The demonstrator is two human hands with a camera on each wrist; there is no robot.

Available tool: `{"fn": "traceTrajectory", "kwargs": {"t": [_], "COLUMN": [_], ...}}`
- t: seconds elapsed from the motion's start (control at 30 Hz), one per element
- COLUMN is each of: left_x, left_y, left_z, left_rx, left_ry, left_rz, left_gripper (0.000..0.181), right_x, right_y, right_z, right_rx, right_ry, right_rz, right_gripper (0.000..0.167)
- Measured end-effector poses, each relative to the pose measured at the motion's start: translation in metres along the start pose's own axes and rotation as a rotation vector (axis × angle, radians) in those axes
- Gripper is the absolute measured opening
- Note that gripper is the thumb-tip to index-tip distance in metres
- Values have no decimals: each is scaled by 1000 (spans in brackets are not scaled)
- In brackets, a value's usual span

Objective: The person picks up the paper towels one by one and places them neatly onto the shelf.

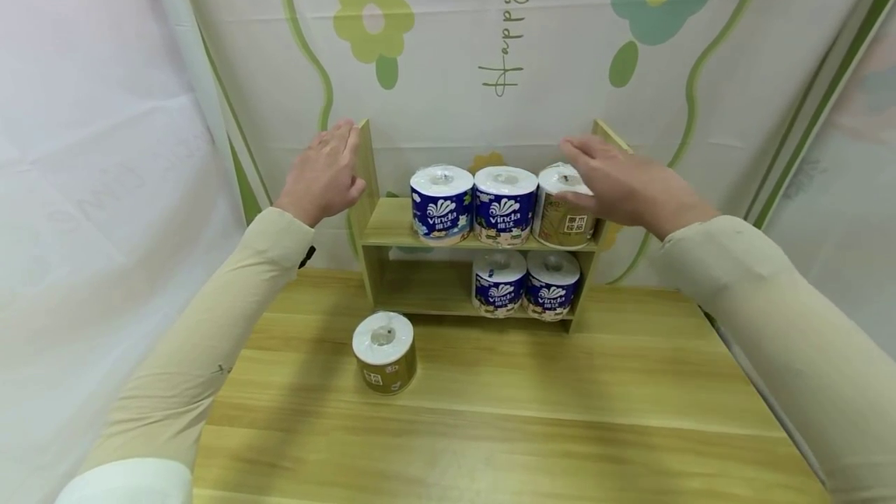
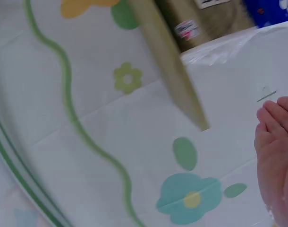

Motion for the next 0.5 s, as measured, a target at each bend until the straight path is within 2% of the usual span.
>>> {"fn": "traceTrajectory", "kwargs": {"t": [0.2,0.3,0.5], "left_x": [-1,-1,0], "left_y": [-1,-1,1], "left_z": [-1,-1,-1], "left_rx": [-14,-17,-3], "left_ry": [6,10,3], "left_rz": [2,-1,0], "left_gripper": [71,71,72], "right_x": [-33,-42,-56], "right_y": [3,4,9], "right_z": [2,2,2], "right_rx": [-9,-23,-31], "right_ry": [72,83,112], "right_rz": [81,111,104], "right_gripper": [93,95,95]}}
Point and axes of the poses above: each hand's wrist, its own z-axis away from the middle knuckle, its own y-axis out of the palm, x = y × z, the point moved 10 cm from there along -z, towards the middle knuckle, and after that the axes turned 5 degrees about z, right-handed, at the moved point
